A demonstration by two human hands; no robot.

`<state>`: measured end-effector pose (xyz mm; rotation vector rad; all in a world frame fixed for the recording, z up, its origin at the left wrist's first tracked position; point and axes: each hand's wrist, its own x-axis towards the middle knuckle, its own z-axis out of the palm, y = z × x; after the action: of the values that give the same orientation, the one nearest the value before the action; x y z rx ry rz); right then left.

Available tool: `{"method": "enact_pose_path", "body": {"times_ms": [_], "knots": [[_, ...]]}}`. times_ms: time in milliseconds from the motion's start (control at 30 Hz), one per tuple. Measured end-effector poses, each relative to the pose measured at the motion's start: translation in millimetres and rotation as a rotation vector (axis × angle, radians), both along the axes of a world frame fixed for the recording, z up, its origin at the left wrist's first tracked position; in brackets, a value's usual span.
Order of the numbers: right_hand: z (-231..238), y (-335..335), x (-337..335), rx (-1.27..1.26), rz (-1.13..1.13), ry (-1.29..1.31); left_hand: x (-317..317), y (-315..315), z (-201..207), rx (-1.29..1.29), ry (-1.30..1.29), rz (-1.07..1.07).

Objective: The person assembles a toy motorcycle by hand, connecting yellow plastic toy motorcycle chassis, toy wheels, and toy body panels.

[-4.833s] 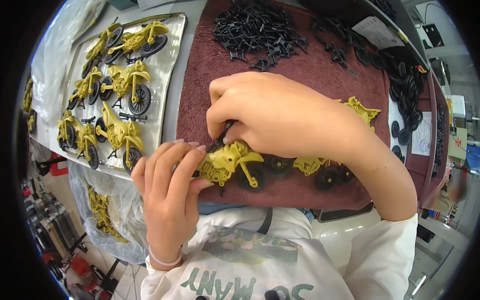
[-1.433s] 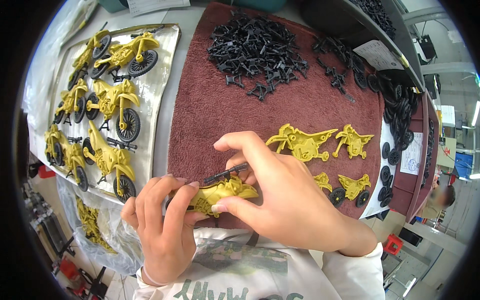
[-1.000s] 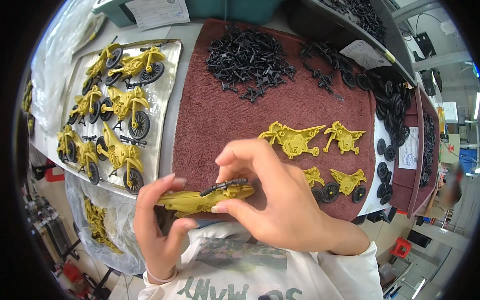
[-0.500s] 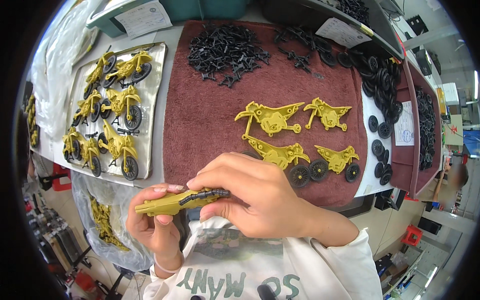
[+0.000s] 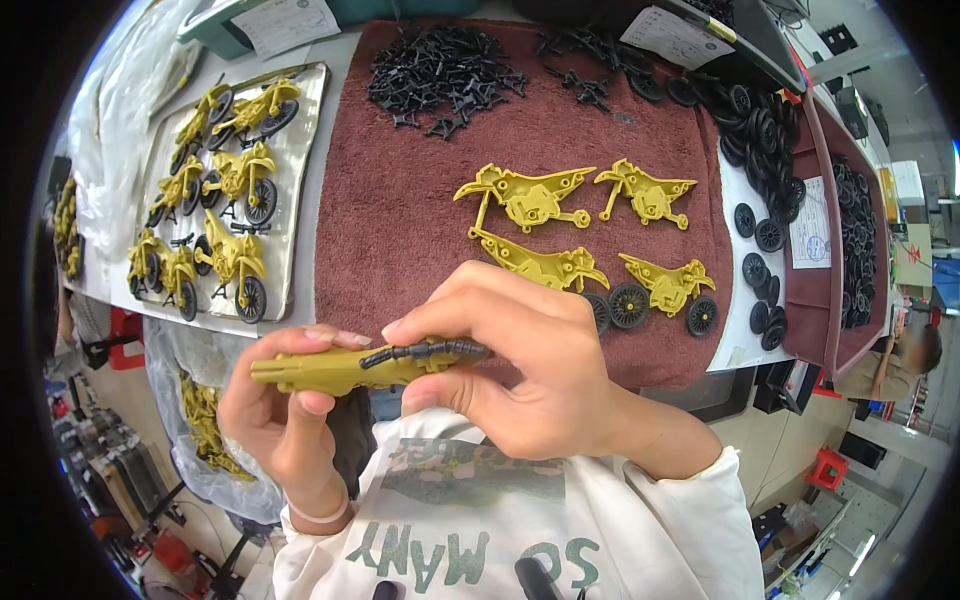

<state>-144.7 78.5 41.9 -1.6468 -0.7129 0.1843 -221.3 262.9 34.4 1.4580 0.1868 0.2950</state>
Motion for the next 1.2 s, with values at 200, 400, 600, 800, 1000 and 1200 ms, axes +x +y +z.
{"method": "enact_pose_path", "body": {"times_ms": [200,400,600,800,1000,1200], "knots": [[-6,-12,6,-0.057,0.044,0.237,10,11,0,-0.116,0.163,-0.201],[3,-17,9,-0.156,0.22,0.562,21,-1,12,-0.023,0.245,-0.159],[-11,-18,-3,0.159,0.107,0.657,-7,-3,-25,-0.484,0.044,-0.167],[-20,-16,-2,0.185,0.096,0.515,-14,-3,-30,-0.159,0.095,-0.173],[-26,-6,-9,0.268,0.089,0.515,-11,-15,-31,0.15,-0.067,-0.004],[-16,2,-7,0.042,0.107,0.24,-13,-18,-42,0.2,-0.211,0.062]]}}
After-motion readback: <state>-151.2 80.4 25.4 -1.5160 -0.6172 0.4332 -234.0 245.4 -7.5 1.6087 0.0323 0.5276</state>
